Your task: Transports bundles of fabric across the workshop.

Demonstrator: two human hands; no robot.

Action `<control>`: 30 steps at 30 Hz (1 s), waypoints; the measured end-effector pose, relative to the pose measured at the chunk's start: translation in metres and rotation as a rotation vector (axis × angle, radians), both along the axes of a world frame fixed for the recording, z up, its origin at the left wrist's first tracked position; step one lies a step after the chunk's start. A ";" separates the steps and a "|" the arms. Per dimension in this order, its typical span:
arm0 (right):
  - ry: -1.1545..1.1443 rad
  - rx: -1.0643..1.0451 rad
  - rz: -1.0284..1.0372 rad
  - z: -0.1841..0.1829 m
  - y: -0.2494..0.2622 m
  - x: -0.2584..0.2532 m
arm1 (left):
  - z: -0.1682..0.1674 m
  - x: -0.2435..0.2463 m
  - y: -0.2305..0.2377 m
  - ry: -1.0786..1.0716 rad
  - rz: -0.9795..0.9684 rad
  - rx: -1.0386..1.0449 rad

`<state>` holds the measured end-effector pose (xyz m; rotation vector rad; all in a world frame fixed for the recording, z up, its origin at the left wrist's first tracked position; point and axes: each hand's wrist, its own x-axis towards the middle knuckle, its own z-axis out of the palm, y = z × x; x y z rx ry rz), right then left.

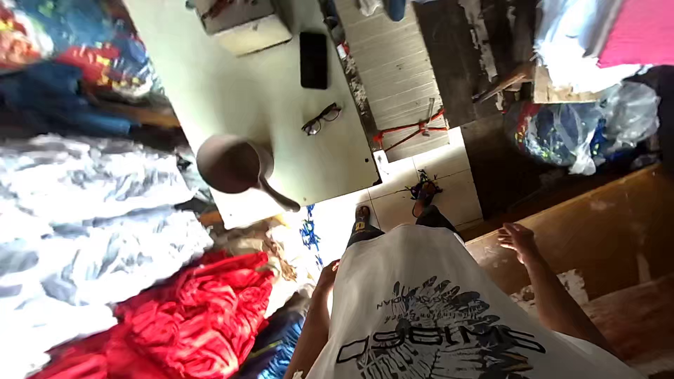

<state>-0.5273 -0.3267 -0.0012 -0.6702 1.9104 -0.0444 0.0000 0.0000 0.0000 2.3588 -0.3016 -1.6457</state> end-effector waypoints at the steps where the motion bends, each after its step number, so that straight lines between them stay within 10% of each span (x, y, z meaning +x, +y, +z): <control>1: 0.026 -0.022 0.037 0.003 -0.024 -0.002 | 0.002 -0.013 0.000 0.004 0.018 -0.022; 6: 0.051 -0.015 0.409 0.013 -0.092 0.060 | 0.005 -0.045 0.017 0.008 0.185 0.004; 14: -0.179 -0.203 1.056 0.040 -0.087 0.304 | -0.032 -0.063 0.102 0.085 0.882 -0.021; 21: -0.177 -0.275 0.980 0.033 -0.041 0.445 | -0.021 -0.061 0.179 0.079 1.013 -0.038; 30: -0.100 -0.179 0.783 0.014 -0.012 0.466 | -0.028 -0.104 0.288 0.034 1.456 0.058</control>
